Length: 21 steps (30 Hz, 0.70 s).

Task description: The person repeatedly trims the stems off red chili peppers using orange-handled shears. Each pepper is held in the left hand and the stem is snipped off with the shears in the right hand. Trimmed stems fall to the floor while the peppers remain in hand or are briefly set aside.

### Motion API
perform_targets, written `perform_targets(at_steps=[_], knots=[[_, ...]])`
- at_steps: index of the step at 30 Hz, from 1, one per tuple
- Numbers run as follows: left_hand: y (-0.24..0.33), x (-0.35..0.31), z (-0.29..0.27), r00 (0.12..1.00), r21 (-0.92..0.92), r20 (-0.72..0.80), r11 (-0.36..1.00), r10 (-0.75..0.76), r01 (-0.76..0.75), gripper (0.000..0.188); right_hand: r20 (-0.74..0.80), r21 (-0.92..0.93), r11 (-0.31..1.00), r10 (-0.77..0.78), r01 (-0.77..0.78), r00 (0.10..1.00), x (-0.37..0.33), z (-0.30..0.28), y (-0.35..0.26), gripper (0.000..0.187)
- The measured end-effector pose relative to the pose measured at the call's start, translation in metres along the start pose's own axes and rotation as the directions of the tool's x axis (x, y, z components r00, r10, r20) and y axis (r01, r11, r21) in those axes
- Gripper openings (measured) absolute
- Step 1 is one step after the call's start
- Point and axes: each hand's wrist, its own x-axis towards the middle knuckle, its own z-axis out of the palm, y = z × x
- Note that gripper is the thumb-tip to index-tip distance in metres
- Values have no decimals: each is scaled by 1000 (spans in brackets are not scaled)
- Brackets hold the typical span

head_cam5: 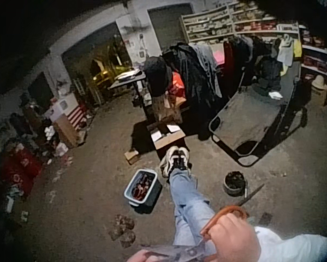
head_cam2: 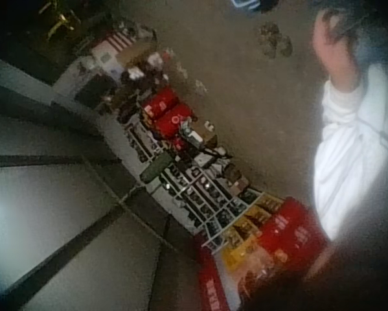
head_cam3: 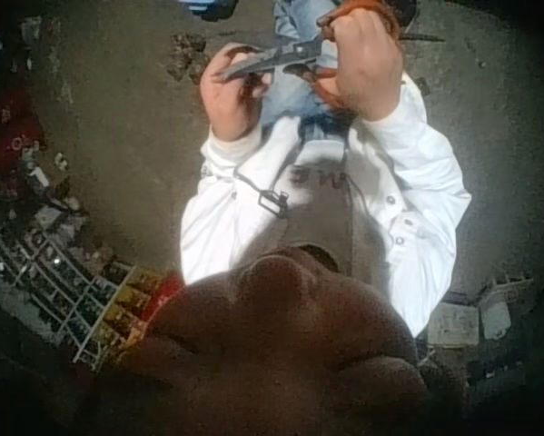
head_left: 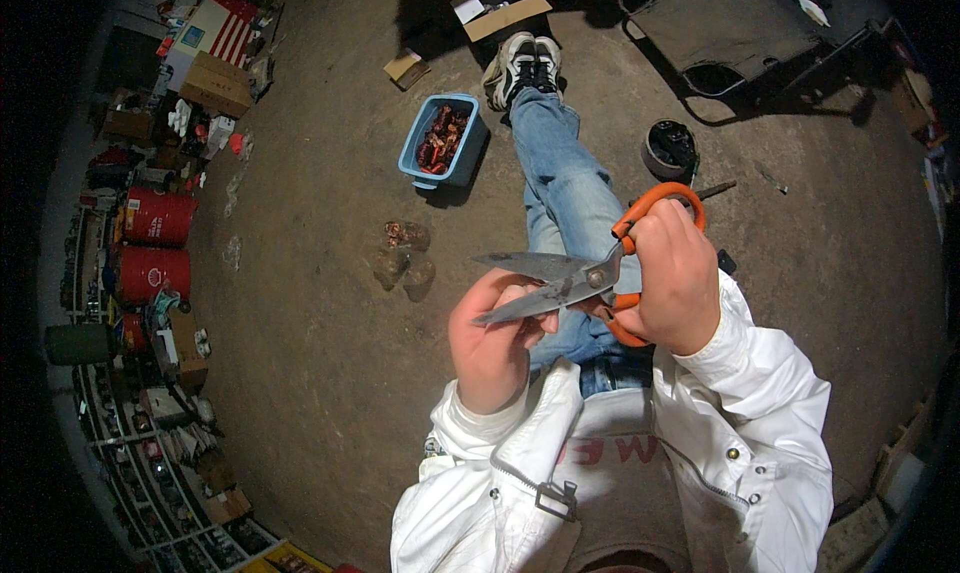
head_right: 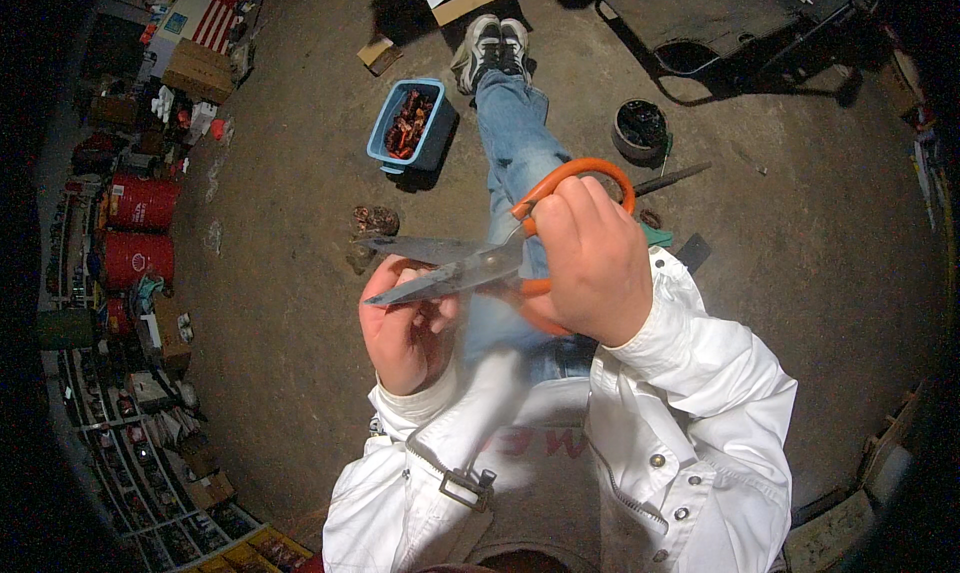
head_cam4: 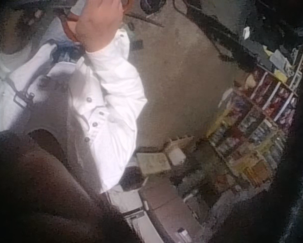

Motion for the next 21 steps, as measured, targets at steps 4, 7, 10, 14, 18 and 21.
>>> perform_targets(at_steps=[4, 7, 10, 14, 18, 21], knots=[[-3, 2, -4, 999, -88, 33, 996, -1, 4, 20, -4, -13, 1000, 10, -10, 1000, -1, 1, -1, 45], [-4, 3, -6, 998, -137, 64, 991, 20, -11, 15, 22, 24, 999, 33, -34, 999, -1, 1, -1, 47], [-3, 1, -5, 999, -129, 32, 992, -10, 14, 14, 34, 90, 995, 29, -32, 999, -1, 1, 0, 51], [-3, 3, -4, 998, -147, 54, 989, 31, -23, 16, 167, 394, 883, 207, -257, 964, -3, 0, 0, 56], [-4, 4, -4, 994, -176, 78, 983, 73, -59, 18, 155, 288, 937, 160, -200, 975, -3, -2, 2, 60], [-4, 0, -5, 1000, -163, 31, 987, 4, 2, 20, 120, 137, 987, 62, -78, 991, -3, -4, 1, 61]])
